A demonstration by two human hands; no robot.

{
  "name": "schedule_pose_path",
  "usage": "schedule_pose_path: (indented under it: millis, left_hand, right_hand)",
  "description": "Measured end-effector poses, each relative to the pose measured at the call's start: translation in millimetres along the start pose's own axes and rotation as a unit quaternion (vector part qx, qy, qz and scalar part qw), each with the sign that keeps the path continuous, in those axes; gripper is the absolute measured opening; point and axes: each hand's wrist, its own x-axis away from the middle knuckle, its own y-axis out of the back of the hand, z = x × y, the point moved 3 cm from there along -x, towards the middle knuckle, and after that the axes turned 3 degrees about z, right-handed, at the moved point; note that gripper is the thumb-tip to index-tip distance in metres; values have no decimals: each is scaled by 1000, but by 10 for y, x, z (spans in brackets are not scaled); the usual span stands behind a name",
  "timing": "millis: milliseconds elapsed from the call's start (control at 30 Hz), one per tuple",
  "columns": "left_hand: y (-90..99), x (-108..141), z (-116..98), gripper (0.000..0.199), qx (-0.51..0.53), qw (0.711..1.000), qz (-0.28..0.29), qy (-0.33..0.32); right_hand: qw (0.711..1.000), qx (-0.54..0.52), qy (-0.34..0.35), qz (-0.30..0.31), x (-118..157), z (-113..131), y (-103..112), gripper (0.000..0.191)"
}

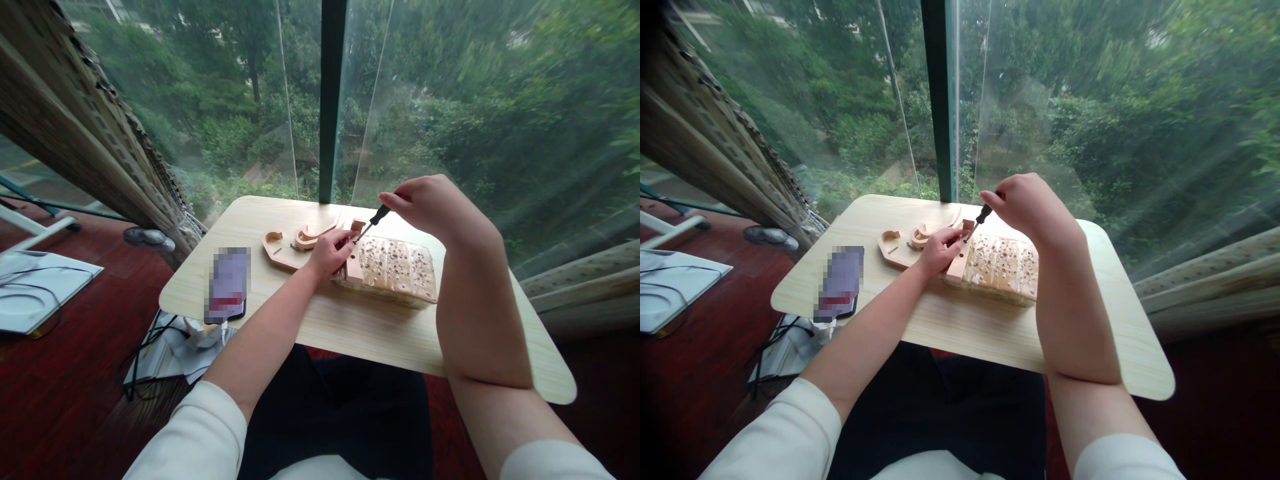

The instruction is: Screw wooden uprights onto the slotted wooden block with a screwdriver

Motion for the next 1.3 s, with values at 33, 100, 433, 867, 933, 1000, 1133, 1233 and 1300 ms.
schedule_pose_path:
  millis: [33, 100, 433, 867, 933, 1000, 1133, 1233, 1300]
  left_hand:
    - [7, 3, 1, 31, 3, 1000, 1, 1]
    - [18, 10, 3, 35, 5, 1000, 7, -4]
    - [14, 9, 33, 30, -36, 998, -9, -56]
    - [-4, -47, 60, 36, -50, 996, 62, -28]
    - [-7, -39, 60, 36, -48, 997, 61, -22]
    - [-11, -31, 63, 36, -43, 997, 59, -17]
    - [-17, -18, 64, 38, -40, 997, 58, -19]
    - [-16, -13, 50, 36, -53, 997, 53, -32]
    - [-12, -7, 37, 35, -67, 996, 45, -36]
  right_hand:
    - [1000, -13, -4, -5, 4, 3, 7, 39]
    - [999, -47, -3, -18, 10, 14, 8, 35]
    - [999, -37, -18, 21, 10, 18, 25, 36]
    - [995, -84, -32, 41, 38, -24, 27, 25]
    - [998, -49, -44, 20, 48, -40, 60, 27]
    - [998, -36, -48, -7, 51, -38, 71, 31]
    - [995, -84, -27, -40, 35, 10, 24, 24]
    - [997, -76, -13, -20, 30, 25, 1, 26]
    - [998, -60, -10, 20, 41, 12, 8, 25]
